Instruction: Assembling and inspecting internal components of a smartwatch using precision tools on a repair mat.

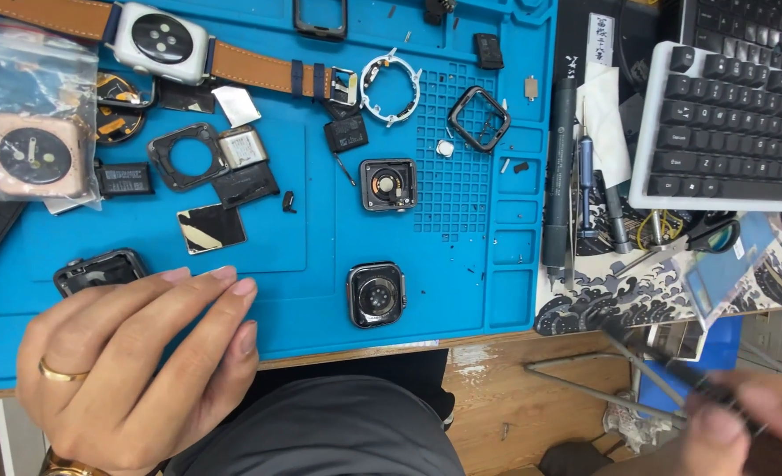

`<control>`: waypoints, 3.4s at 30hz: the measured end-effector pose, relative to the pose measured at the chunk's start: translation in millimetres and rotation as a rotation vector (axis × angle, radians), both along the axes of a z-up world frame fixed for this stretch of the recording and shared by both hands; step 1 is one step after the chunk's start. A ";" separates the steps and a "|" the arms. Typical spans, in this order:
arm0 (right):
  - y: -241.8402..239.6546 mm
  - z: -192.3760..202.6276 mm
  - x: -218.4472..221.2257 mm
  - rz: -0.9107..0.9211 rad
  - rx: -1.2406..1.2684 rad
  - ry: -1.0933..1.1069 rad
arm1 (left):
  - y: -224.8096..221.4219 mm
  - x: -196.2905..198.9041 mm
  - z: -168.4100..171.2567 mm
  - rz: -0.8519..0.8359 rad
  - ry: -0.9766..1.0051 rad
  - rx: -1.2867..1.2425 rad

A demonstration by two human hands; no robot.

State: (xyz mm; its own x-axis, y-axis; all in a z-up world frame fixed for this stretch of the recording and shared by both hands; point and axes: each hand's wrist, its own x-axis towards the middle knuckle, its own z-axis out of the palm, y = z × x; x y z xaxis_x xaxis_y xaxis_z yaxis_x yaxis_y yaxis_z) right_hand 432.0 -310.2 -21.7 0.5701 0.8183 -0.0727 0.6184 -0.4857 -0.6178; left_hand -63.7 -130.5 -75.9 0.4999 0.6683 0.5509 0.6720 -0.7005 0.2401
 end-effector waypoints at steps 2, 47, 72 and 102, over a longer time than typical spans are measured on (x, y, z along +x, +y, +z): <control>29.2 17.1 -11.6 -0.027 -0.331 0.520 | 1.1 -0.9 -1.0 -0.018 0.001 -0.003; 125.5 -31.7 -249.8 0.173 0.359 0.054 | 5.5 -0.5 -3.3 0.081 -0.016 -0.026; 123.5 -32.9 -250.0 0.156 0.371 0.061 | 5.5 -0.9 -2.2 0.071 -0.016 -0.023; 147.5 -26.3 -289.7 0.287 0.414 0.011 | 5.1 -3.0 -2.8 0.073 -0.036 -0.031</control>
